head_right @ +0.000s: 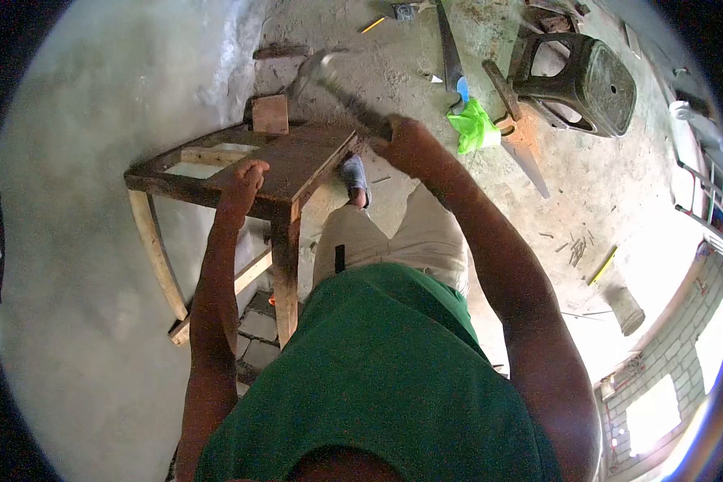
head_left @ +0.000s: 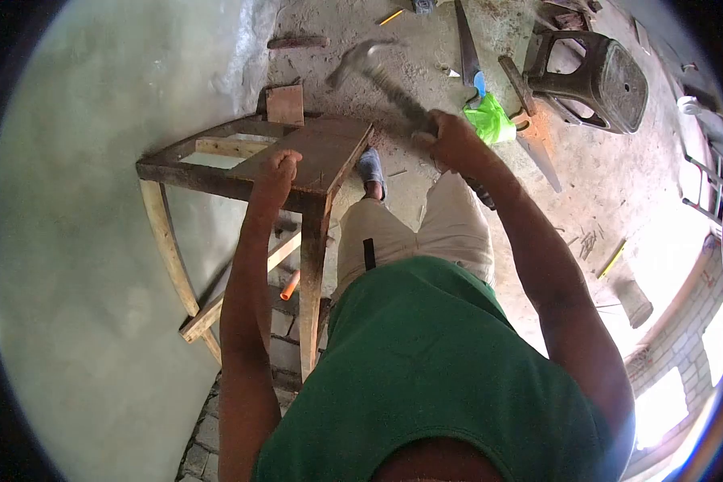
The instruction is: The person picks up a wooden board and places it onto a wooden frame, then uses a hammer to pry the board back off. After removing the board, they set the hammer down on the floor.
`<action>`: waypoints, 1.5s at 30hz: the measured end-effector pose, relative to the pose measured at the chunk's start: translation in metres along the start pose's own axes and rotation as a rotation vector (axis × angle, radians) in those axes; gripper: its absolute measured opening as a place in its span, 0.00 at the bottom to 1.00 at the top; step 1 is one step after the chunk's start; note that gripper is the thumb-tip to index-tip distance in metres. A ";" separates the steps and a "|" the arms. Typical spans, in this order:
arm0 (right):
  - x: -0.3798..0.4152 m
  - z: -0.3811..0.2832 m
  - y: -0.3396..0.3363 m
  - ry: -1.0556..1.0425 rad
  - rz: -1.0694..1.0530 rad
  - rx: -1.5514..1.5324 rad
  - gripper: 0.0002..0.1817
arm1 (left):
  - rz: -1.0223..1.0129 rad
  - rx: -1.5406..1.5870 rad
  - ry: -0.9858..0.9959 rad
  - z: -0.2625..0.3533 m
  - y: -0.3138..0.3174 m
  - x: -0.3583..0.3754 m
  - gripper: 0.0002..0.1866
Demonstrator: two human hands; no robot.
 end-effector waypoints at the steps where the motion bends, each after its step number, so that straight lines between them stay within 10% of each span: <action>1: 0.000 -0.007 -0.008 0.227 -0.019 -0.254 0.23 | 0.001 0.003 -0.005 0.001 0.001 0.003 0.16; 6: 0.011 0.004 0.046 -0.029 -0.368 0.165 0.19 | -0.002 -0.031 -0.047 0.013 -0.002 0.006 0.16; 13: -0.011 0.014 0.008 0.025 0.123 -0.028 0.21 | 0.034 0.053 -0.006 -0.003 0.002 0.002 0.15; 17: -0.014 0.060 0.090 -0.137 -0.303 0.372 0.20 | 0.031 -0.001 0.040 -0.003 -0.001 0.000 0.15; 19: 0.026 0.013 0.067 -0.116 -0.329 -0.008 0.19 | 0.026 -0.023 0.048 -0.003 0.000 0.000 0.14; 26: -0.004 0.015 0.038 -0.005 0.005 -0.021 0.22 | 0.040 0.069 0.022 -0.010 0.002 -0.003 0.14; 33: 0.006 0.020 0.041 -0.124 -0.264 0.186 0.21 | -0.008 0.187 -0.062 0.002 -0.002 0.004 0.13; 39: -0.014 0.026 0.040 -0.005 0.089 0.008 0.20 | 0.031 0.095 0.015 -0.011 -0.001 -0.003 0.13; 42: -0.006 0.025 0.071 -0.164 -0.333 0.306 0.18 | 0.010 0.067 0.020 -0.009 -0.002 -0.005 0.13; 45: 0.003 0.023 0.054 -0.183 -0.301 0.200 0.15 | -0.025 0.085 0.037 -0.005 -0.001 -0.003 0.13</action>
Point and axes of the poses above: each hand's wrist, its own x-axis away from the middle knuckle, its own y-axis out of the palm, z = x × y, the point moved 1 cm from there along -x, towards the middle knuckle, and after that the axes turned 1 degree about y, right-handed, at the moved point
